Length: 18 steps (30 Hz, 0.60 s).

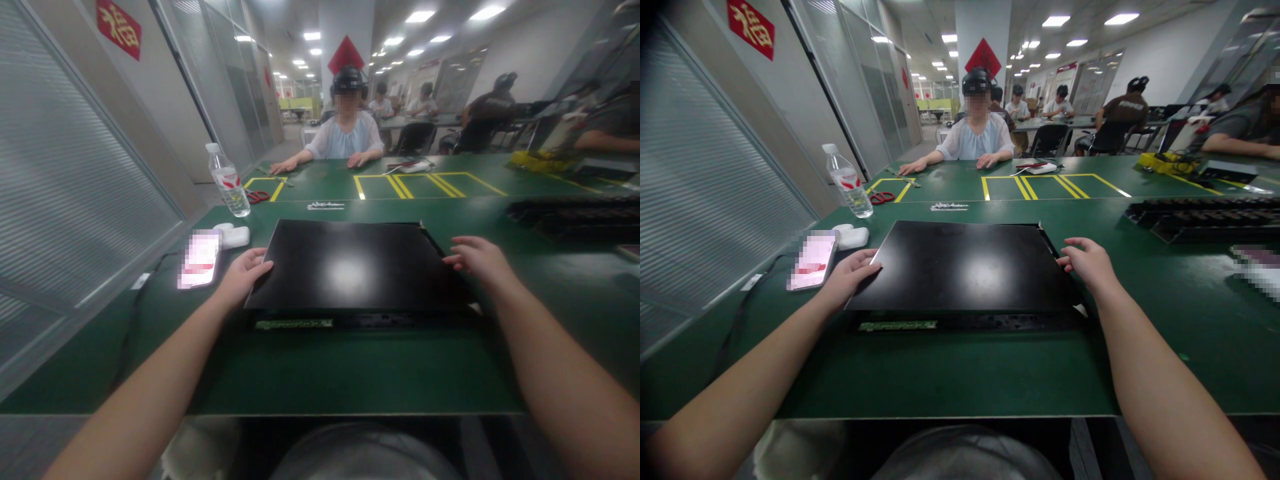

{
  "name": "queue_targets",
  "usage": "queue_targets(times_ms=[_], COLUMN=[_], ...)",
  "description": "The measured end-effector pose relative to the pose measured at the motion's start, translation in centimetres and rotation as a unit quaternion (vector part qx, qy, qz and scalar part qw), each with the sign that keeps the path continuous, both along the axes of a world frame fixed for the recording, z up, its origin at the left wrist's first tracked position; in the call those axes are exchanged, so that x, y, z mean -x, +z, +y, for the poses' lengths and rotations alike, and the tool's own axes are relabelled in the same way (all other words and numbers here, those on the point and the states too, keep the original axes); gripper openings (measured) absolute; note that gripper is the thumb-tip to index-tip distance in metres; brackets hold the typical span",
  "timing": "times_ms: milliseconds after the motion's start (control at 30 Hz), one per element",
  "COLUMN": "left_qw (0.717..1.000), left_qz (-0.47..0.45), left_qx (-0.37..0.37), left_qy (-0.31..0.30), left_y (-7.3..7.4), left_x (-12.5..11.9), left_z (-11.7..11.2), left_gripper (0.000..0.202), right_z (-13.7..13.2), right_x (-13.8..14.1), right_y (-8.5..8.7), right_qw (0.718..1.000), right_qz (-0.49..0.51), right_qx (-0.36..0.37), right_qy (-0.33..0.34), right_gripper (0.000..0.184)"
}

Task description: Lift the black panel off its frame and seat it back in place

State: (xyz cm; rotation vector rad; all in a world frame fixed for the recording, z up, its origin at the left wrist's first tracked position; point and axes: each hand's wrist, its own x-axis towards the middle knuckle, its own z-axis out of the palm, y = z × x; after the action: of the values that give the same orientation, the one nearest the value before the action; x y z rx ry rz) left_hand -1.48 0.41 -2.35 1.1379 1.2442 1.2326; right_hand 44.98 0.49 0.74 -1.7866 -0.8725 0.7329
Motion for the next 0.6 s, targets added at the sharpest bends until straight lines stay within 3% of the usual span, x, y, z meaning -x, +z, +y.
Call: queue_targets(times_ms=[200,600], left_qw=[1.0,0.999], left_qz=[0.012,0.026], left_qx=[0.007,0.01], left_qy=[-0.012,-0.023], left_y=[0.1,-0.1], left_x=[0.1,-0.1], left_z=[0.0,0.0], left_gripper=[0.056,0.055], right_z=[0.0,1.4], right_x=[-0.2,-2.6], right_y=[-0.2,-2.7], right_qw=[0.998,0.99], right_qz=[-0.05,-0.135], right_qx=[0.019,0.027], right_qy=[0.019,0.041], right_gripper=[0.031,0.034])
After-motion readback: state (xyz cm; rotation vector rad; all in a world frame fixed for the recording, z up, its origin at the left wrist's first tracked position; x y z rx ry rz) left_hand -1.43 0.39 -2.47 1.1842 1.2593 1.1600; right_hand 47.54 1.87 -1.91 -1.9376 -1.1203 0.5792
